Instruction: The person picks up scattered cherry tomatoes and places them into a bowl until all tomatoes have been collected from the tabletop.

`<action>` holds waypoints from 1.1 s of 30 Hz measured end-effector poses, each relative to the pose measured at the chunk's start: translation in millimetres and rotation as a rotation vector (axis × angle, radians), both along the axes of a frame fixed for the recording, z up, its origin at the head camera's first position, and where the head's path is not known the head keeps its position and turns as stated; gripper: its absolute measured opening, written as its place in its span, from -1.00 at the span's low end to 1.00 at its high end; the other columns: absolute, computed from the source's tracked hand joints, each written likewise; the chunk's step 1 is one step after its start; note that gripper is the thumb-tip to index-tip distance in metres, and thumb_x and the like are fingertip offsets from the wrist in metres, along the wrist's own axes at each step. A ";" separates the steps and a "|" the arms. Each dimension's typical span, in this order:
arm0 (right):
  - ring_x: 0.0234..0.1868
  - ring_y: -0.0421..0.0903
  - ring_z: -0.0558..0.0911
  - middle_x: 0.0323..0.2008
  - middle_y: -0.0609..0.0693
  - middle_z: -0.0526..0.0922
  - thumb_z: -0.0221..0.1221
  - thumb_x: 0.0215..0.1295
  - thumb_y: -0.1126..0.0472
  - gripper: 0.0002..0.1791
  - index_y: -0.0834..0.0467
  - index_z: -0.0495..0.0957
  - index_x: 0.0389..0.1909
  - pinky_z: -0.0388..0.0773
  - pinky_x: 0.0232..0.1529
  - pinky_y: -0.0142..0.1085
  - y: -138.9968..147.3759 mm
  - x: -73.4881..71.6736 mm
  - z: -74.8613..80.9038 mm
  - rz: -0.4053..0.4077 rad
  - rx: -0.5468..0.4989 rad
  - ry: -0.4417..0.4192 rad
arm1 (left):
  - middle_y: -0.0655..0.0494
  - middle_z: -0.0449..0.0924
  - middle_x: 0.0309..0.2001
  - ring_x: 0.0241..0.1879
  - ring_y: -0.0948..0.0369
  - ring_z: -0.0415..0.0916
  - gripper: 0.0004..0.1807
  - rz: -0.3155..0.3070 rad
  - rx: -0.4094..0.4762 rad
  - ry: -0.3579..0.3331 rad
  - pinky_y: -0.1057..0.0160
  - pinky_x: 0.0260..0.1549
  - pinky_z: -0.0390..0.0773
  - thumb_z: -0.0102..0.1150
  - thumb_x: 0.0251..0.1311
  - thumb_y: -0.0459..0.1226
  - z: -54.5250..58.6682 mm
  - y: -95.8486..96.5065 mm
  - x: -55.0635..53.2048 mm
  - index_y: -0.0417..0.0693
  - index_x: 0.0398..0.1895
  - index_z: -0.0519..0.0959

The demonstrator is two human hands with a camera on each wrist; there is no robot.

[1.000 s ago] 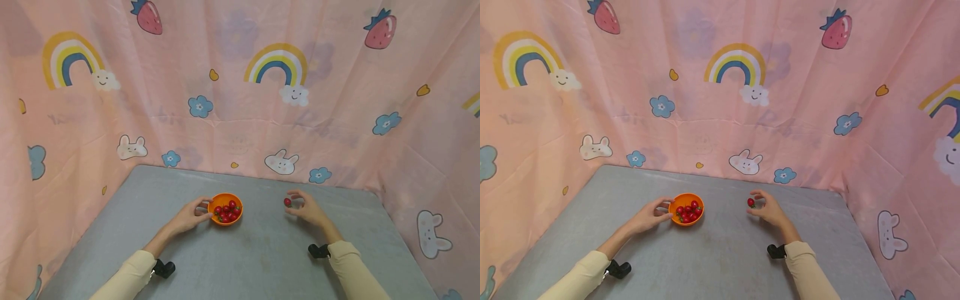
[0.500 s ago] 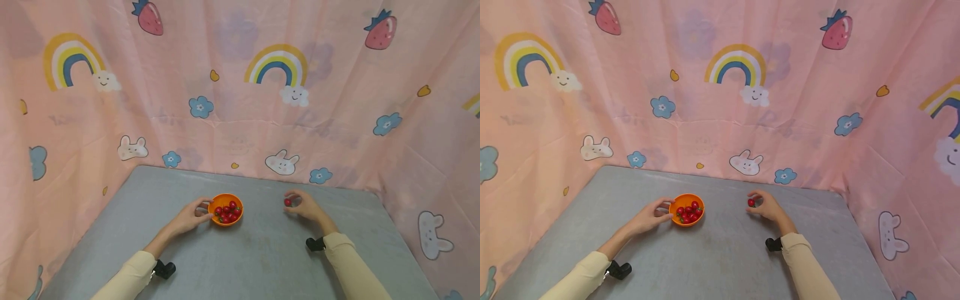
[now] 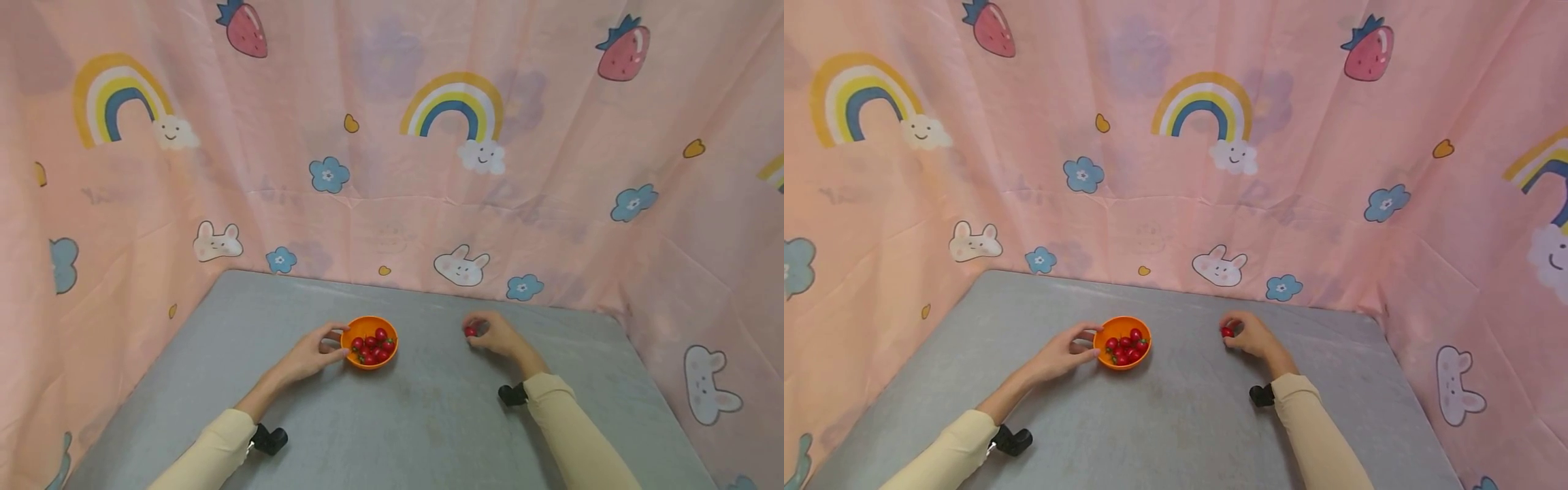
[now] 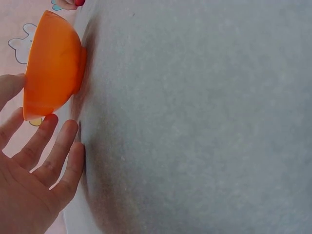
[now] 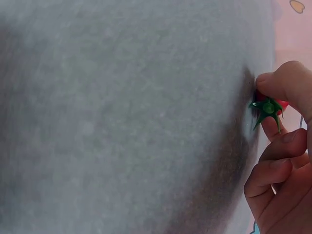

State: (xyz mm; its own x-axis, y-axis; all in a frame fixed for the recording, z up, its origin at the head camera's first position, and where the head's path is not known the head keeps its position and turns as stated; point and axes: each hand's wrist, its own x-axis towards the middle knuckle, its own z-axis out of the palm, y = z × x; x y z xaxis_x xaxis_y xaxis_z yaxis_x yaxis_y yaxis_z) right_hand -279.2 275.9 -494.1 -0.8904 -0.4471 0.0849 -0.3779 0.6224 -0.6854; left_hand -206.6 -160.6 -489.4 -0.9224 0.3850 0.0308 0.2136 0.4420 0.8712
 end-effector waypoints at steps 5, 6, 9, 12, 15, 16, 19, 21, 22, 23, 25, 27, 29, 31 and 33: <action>-0.14 0.05 0.57 -0.21 0.02 0.66 0.39 0.13 0.46 -0.74 0.24 0.66 -0.15 0.50 -0.14 -0.09 1.4 -1.0 -1.1 -0.025 0.007 -0.001 | -0.15 0.57 0.11 -0.07 -0.04 0.65 -0.50 -0.002 -0.005 0.003 -0.11 -0.09 0.62 0.30 0.38 -0.18 1.0 0.3 0.6 -0.06 0.33 0.45; -0.13 0.06 0.57 -0.21 0.02 0.66 0.39 0.14 0.46 -0.74 0.24 0.66 -0.13 0.51 -0.15 -0.09 1.6 -1.1 -0.6 -0.031 0.004 -0.005 | -0.15 0.57 0.11 -0.07 -0.04 0.65 -0.50 -0.002 -0.005 0.003 -0.12 -0.08 0.61 0.30 0.38 -0.18 1.1 0.2 0.6 -0.06 0.33 0.45; -0.09 0.09 0.57 -0.17 0.04 0.67 0.38 0.16 0.46 -0.73 0.26 0.66 -0.10 0.56 -0.19 -0.10 2.0 -1.0 1.4 -0.040 -0.014 -0.022 | -0.15 0.57 0.10 -0.07 -0.04 0.65 -0.50 -0.005 -0.003 0.004 -0.13 -0.08 0.61 0.30 0.39 -0.18 0.7 -0.4 0.4 -0.06 0.33 0.45; -0.06 0.12 0.57 -0.13 0.07 0.67 0.38 0.18 0.45 -0.73 0.27 0.66 -0.08 0.59 -0.17 -0.09 1.0 -0.6 3.5 -0.042 -0.024 -0.037 | -0.15 0.57 0.10 -0.08 -0.04 0.66 -0.50 -0.008 -0.004 0.009 -0.12 -0.08 0.61 0.29 0.39 -0.18 0.2 -1.2 0.1 -0.06 0.33 0.45; -0.02 0.13 0.57 -0.10 0.09 0.67 0.38 0.20 0.43 -0.73 0.27 0.66 -0.07 0.60 -0.09 -0.03 -1.0 0.7 5.8 -0.039 -0.023 -0.042 | -0.15 0.57 0.10 -0.07 -0.03 0.66 -0.51 -0.010 -0.005 0.012 -0.12 -0.07 0.61 0.29 0.39 -0.18 0.2 -1.4 0.0 -0.06 0.33 0.45; -0.01 0.13 0.58 -0.10 0.08 0.68 0.38 0.20 0.43 -0.73 0.27 0.66 -0.07 0.59 -0.05 0.00 -2.0 1.3 6.6 -0.040 -0.021 -0.042 | -0.15 0.58 0.10 -0.07 -0.04 0.66 -0.50 -0.010 -0.004 0.013 -0.12 -0.07 0.61 0.29 0.39 -0.18 0.5 -1.4 0.1 -0.06 0.33 0.45; 0.01 0.13 0.58 -0.09 0.08 0.68 0.38 0.22 0.42 -0.72 0.28 0.66 -0.04 0.57 0.03 0.08 -5.2 3.2 9.0 -0.039 -0.021 -0.042 | -0.15 0.58 0.10 -0.07 -0.04 0.66 -0.50 -0.006 -0.006 0.013 -0.12 -0.06 0.61 0.30 0.39 -0.19 1.1 -1.1 0.6 -0.06 0.33 0.45; 0.01 0.11 0.59 -0.09 0.06 0.68 0.38 0.22 0.41 -0.70 0.27 0.67 -0.02 0.55 0.07 0.11 -8.0 4.8 10.7 -0.040 -0.029 -0.042 | -0.15 0.58 0.10 -0.08 -0.03 0.66 -0.50 -0.005 -0.008 0.014 -0.12 -0.07 0.61 0.30 0.39 -0.19 1.5 -0.7 1.0 -0.06 0.33 0.45; 0.01 0.10 0.59 -0.09 0.05 0.68 0.38 0.22 0.41 -0.70 0.27 0.67 -0.01 0.55 0.07 0.11 -9.3 5.7 11.3 -0.037 -0.035 -0.041 | -0.15 0.58 0.10 -0.08 -0.03 0.66 -0.50 -0.004 -0.008 0.015 -0.12 -0.07 0.61 0.30 0.39 -0.19 1.6 -0.5 1.0 -0.06 0.33 0.45; 0.00 0.10 0.59 -0.09 0.05 0.68 0.38 0.22 0.41 -0.69 0.27 0.66 0.00 0.55 0.07 0.10 -10.7 7.0 12.2 -0.031 -0.040 -0.038 | -0.15 0.58 0.10 -0.08 -0.03 0.66 -0.50 -0.004 -0.010 0.016 -0.11 -0.08 0.61 0.30 0.39 -0.19 1.6 -0.3 1.0 -0.06 0.33 0.45; -0.01 0.09 0.59 -0.10 0.03 0.68 0.38 0.23 0.41 -0.69 0.27 0.66 0.00 0.56 0.06 0.09 -13.7 9.8 13.3 -0.012 -0.054 -0.030 | -0.15 0.58 0.10 -0.09 -0.02 0.66 -0.51 -0.005 -0.011 0.018 -0.10 -0.09 0.62 0.30 0.39 -0.20 1.4 -0.1 1.0 -0.06 0.33 0.45; -0.02 0.07 0.60 -0.11 0.02 0.68 0.38 0.23 0.41 -0.69 0.28 0.66 0.00 0.58 0.03 0.07 -16.7 13.1 13.9 0.012 -0.068 -0.017 | -0.15 0.58 0.10 -0.10 -0.01 0.66 -0.50 -0.009 -0.013 0.022 -0.09 -0.10 0.62 0.29 0.39 -0.19 0.9 0.0 0.7 -0.07 0.33 0.45; -0.03 0.07 0.60 -0.12 0.01 0.68 0.38 0.23 0.41 -0.70 0.28 0.66 0.00 0.59 0.00 0.05 -20.1 16.7 14.5 0.035 -0.074 -0.002 | -0.16 0.58 0.10 -0.10 -0.01 0.66 -0.50 -0.013 -0.012 0.024 -0.09 -0.10 0.63 0.29 0.39 -0.19 0.5 -0.1 0.5 -0.07 0.33 0.44; -0.04 0.05 0.60 -0.13 -0.01 0.68 0.39 0.23 0.39 -0.70 0.28 0.66 -0.01 0.59 -0.01 0.03 -24.4 20.2 15.6 0.041 -0.077 0.009 | -0.17 0.57 0.11 -0.10 -0.02 0.66 -0.50 -0.018 -0.009 0.024 -0.08 -0.10 0.63 0.29 0.39 -0.19 0.4 -0.3 0.4 -0.08 0.33 0.44; -0.03 0.04 0.60 -0.12 -0.02 0.68 0.39 0.24 0.38 -0.70 0.28 0.66 -0.01 0.58 -0.01 0.02 -29.7 23.4 17.4 0.039 -0.078 0.017 | -0.17 0.57 0.11 -0.10 -0.02 0.66 -0.50 -0.020 -0.006 0.024 -0.08 -0.10 0.63 0.29 0.39 -0.20 0.5 -0.6 0.5 -0.08 0.34 0.44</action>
